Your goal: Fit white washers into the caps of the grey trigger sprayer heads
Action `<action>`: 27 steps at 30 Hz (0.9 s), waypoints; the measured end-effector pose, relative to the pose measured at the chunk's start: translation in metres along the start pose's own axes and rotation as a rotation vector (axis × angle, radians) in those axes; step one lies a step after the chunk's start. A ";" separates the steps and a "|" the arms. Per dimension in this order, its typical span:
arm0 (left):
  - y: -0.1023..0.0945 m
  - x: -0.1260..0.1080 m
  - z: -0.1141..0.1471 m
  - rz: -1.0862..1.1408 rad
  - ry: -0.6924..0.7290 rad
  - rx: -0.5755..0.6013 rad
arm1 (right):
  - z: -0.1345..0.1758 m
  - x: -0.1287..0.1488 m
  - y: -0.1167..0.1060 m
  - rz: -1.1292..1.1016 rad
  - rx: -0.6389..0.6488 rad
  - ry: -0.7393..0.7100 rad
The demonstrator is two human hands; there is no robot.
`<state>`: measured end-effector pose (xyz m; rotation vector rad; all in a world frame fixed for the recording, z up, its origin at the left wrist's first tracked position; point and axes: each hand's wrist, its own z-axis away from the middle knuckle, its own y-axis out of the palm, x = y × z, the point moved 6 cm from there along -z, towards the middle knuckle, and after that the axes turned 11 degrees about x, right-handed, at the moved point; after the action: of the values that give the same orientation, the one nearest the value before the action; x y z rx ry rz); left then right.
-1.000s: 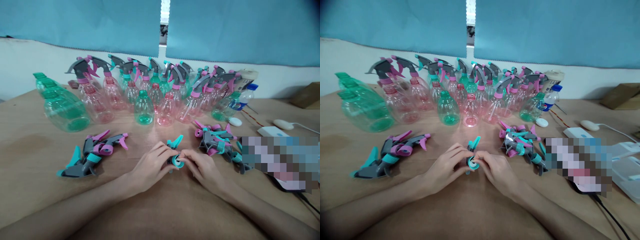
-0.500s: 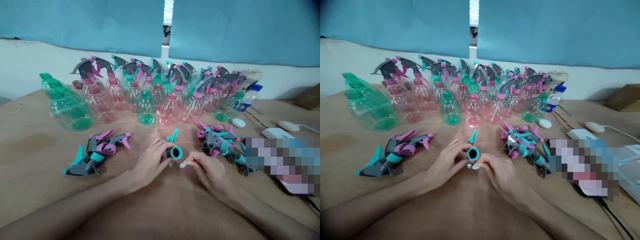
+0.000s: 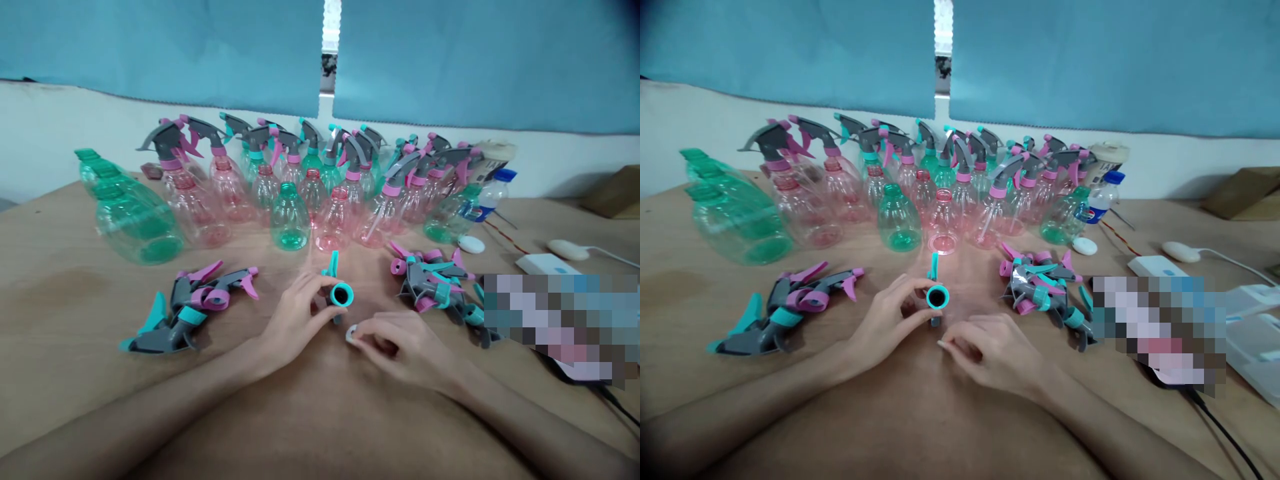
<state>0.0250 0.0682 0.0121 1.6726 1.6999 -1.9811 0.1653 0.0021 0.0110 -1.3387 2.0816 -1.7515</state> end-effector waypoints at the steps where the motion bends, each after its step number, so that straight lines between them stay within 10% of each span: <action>1: 0.000 0.000 0.000 0.006 0.000 -0.001 | 0.000 0.003 0.000 -0.021 -0.008 -0.017; 16: -0.001 -0.005 0.000 -0.016 0.020 0.001 | -0.003 -0.025 -0.001 -0.200 0.292 0.349; 27: 0.000 -0.005 0.000 -0.031 0.029 0.010 | -0.005 -0.028 0.001 -0.459 0.185 0.331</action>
<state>0.0269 0.0651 0.0158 1.6962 1.7391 -1.9921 0.1792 0.0245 -0.0001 -1.6616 1.7833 -2.4305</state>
